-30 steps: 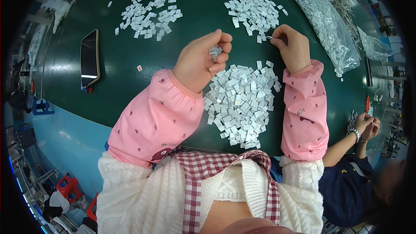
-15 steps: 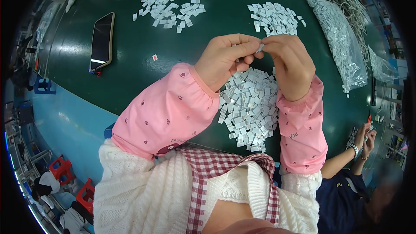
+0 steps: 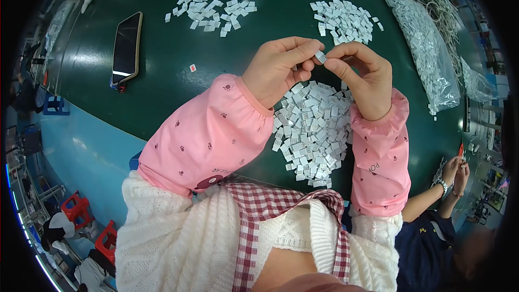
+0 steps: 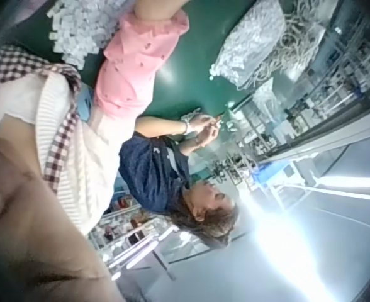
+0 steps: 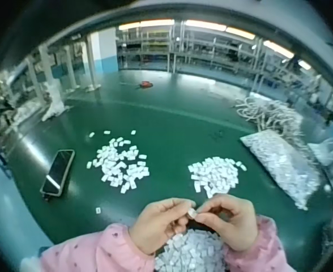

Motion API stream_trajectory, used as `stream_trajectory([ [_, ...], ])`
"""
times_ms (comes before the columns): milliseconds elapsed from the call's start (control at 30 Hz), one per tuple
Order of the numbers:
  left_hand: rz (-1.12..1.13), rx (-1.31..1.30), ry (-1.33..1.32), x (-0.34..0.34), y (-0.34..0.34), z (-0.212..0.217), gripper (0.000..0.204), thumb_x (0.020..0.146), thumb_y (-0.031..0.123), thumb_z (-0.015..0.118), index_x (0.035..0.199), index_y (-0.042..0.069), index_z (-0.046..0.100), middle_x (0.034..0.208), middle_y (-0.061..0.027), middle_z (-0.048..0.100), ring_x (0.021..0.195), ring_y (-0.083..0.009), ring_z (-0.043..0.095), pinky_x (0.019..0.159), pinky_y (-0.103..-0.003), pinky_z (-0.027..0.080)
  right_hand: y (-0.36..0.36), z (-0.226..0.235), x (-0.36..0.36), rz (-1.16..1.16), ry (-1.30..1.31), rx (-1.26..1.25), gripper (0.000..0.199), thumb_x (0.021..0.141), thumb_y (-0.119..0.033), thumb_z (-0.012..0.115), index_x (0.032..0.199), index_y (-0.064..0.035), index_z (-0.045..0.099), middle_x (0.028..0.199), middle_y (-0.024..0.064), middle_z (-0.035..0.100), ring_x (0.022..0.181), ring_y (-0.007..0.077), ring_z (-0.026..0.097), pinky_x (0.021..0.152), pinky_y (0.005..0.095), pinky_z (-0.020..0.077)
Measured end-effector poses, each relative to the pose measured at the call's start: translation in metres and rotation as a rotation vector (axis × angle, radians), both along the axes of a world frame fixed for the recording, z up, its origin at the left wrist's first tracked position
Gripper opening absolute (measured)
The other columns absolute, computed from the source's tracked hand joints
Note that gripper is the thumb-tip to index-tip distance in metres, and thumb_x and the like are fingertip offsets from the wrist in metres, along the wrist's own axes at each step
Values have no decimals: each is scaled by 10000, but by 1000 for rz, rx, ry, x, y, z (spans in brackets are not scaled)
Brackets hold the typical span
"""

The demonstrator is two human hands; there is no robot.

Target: The person picks up small components from a central pile, attaches pieces together by hand, and places the assembled components into piles on the table.

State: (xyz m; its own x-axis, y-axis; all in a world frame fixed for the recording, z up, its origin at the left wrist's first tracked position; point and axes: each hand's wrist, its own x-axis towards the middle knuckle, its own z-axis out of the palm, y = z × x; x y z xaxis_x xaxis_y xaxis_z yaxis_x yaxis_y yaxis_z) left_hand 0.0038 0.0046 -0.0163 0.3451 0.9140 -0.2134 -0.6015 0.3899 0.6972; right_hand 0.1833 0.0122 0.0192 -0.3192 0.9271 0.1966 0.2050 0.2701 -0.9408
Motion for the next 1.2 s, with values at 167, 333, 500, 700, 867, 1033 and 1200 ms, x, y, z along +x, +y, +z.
stream_trajectory([
  [167, -45, -43, -55, 0, 1, -1, 246, 928, 203, 578, 1018, -25, 607, 751, 1, 556, 627, -34, 497, 535, -172, 408, -1, 0, -3, -27, -5, 17, 98, 778, -70, 712, 843, -17, 661, 784, 10, 654, 708, 89, 572, 665, 225, 456],
  [333, -47, -49, -45, 0, 0, 1, 257, 934, 217, 569, 1014, -25, 597, 752, 3, 548, 621, -25, 488, 525, -170, 403, -1, -2, -4, -38, 7, -1, 86, 773, -72, 718, 822, -29, 662, 750, -7, 648, 684, 73, 555, 620, 207, 426],
  [500, -60, -45, -66, 0, 0, 1, 271, 941, 233, 558, 1016, -26, 585, 766, -3, 545, 614, -22, 478, 518, -167, 398, -1, -2, -4, -39, -12, 15, 87, 774, -75, 719, 816, -23, 663, 752, -4, 649, 678, 74, 556, 620, 208, 429],
  [700, -79, -109, -86, 1, 1, 0, 275, 947, 243, 548, 1013, -22, 582, 753, 12, 500, 621, -26, 447, 502, -171, 379, -1, -2, -6, -21, -11, 29, 86, 773, -71, 720, 817, -21, 666, 754, 3, 653, 666, 78, 565, 619, 214, 434],
  [867, -85, -96, -103, 1, 1, -2, 300, 918, 280, 594, 966, -16, 606, 738, -2, 515, 595, -55, 473, 530, -178, 421, 0, -3, -5, -11, -28, 32, 76, 773, -65, 716, 815, -24, 668, 746, 2, 649, 667, 79, 568, 621, 217, 437],
  [1033, -84, -123, -122, -2, -1, 3, 279, 942, 262, 548, 969, -13, 584, 796, -23, 520, 653, -68, 476, 549, -192, 417, 8, -1, 10, -89, -52, 23, 58, 789, -70, 697, 816, -29, 666, 756, -7, 637, 692, 69, 560, 621, 212, 431],
  [1200, -21, -160, -176, -1, 0, 4, 236, 960, 205, 461, 991, -9, 553, 953, -104, 557, 770, -148, 503, 625, -243, 437, 38, -27, 63, -393, -87, 44, 94, 812, -101, 681, 833, -11, 662, 772, 5, 646, 697, 77, 565, 638, 210, 444],
])
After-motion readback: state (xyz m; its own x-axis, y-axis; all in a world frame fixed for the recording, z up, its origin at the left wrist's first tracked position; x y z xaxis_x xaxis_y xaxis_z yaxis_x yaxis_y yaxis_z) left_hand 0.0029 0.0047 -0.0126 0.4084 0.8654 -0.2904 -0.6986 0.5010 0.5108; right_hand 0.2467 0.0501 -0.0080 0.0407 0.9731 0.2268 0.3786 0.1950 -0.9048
